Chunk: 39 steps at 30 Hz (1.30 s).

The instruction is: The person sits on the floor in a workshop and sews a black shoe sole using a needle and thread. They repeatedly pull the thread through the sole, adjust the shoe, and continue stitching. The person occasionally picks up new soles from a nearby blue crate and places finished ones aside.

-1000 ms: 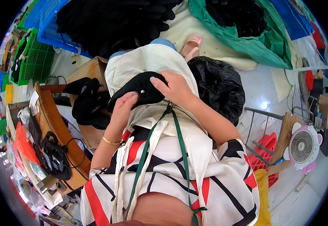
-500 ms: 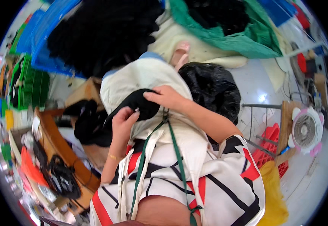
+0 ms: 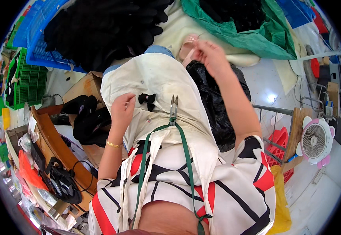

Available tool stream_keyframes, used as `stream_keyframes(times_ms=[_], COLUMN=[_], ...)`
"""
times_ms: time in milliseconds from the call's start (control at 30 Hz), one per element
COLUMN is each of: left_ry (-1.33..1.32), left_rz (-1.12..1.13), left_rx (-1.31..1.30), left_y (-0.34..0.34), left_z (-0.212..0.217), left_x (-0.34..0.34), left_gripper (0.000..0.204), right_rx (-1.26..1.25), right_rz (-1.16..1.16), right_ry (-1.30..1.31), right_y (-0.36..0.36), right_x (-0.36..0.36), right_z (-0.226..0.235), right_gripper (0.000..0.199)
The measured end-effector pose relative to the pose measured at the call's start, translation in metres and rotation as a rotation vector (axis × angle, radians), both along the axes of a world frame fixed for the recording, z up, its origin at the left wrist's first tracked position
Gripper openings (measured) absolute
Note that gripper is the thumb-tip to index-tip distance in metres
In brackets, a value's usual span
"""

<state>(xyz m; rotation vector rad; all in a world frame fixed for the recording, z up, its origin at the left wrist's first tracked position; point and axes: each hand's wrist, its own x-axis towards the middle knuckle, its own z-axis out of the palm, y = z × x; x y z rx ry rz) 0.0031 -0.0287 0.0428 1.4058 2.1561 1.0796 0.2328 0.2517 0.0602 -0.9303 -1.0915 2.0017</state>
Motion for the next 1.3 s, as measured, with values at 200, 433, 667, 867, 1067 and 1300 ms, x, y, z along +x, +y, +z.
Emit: stream_keyframes(times_ms=[200, 433, 667, 867, 1067, 1300], left_ry=[0.382, 0.229, -0.282, -1.014, -1.243, -1.027], left_rz=[-0.303, -0.245, -0.079, 0.05, 0.121, -0.066], left_rx=[-0.074, -0.123, -0.138, 0.005, 0.084, -0.078], left_y=[0.032, 0.033, 0.005, -0.023, -0.031, -0.044], left_z=[-0.023, -0.019, 0.021, 0.019, 0.025, 0.02], left_x=[0.001, -0.007, -0.005, -0.013, -0.004, -0.005], left_gripper=[0.017, 0.017, 0.02, 0.022, 0.019, 0.018], right_rx=[-0.067, 0.235, 0.454, 0.159, 0.5, 0.987], right_rz=[0.203, 0.414, 0.571, 0.536, 0.654, 0.713], right_ry=[-0.124, -0.374, -0.331, -0.059, -0.188, -0.345], right_y=[-0.065, -0.105, -0.139, -0.155, -0.161, -0.158], right_x=[-0.022, -0.037, -0.077, -0.096, -0.091, -0.083], right_z=[-0.043, -0.037, -0.015, -0.003, -0.007, 0.01], right_gripper=[0.018, 0.024, 0.026, 0.027, 0.023, 0.026])
